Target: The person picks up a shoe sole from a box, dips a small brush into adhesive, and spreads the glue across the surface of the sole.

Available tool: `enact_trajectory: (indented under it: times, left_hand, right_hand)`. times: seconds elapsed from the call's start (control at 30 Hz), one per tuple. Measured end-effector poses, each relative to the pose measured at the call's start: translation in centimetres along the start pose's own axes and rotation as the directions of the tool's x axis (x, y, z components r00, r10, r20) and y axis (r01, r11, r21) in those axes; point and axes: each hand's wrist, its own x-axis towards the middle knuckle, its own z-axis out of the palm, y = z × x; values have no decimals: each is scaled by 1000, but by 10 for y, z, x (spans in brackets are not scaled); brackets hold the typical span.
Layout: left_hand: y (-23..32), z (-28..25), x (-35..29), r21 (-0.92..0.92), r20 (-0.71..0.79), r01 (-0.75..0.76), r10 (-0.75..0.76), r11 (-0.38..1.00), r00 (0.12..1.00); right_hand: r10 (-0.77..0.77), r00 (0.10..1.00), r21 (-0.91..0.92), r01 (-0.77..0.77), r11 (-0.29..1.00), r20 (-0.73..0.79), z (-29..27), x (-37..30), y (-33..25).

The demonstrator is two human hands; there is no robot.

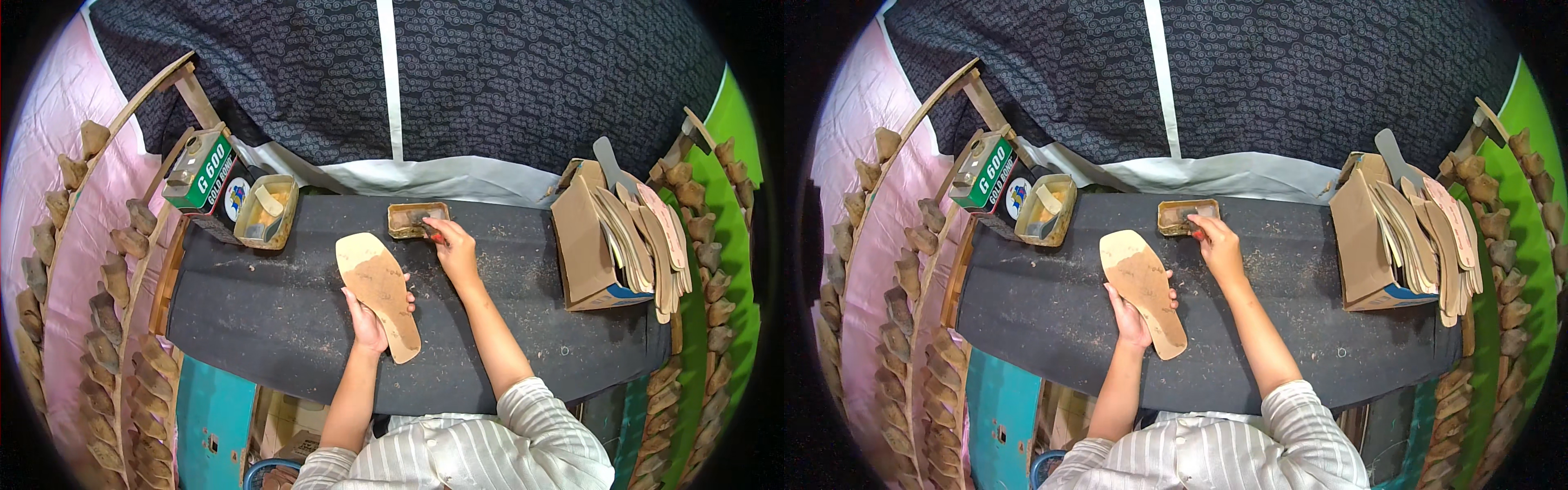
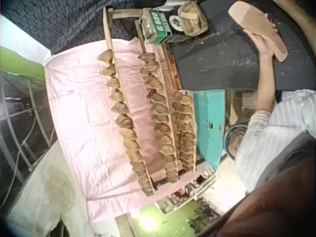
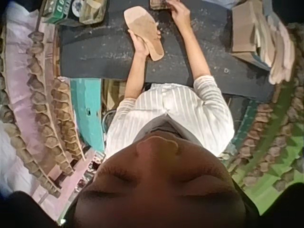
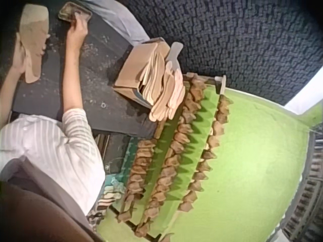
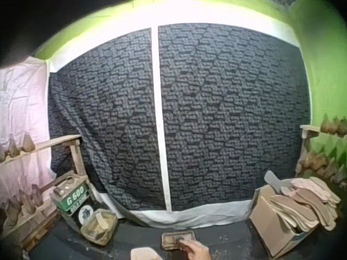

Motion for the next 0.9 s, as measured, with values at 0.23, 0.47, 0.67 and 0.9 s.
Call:
enact_trajectory:
  times: [0.23,0.47,0.67,0.9]
  left_hand:
    - [-1,5,-4,123,43,-32,27,992,999]
    - [-5,-6,-13,189,165,-98,67,977,984]
    - [-15,-20,-16,137,-15,-134,137,981,990]
    - [-12,-23,-16,153,190,-121,91,981,978]
  right_hand:
    - [-143,985,32,147,989,-101,-23,-1,-56]
    - [-406,914,160,400,902,8,-33,-14,-116]
    - [-465,882,173,448,877,73,-27,-20,-116]
    - [-423,906,173,416,893,0,-31,-17,-121]
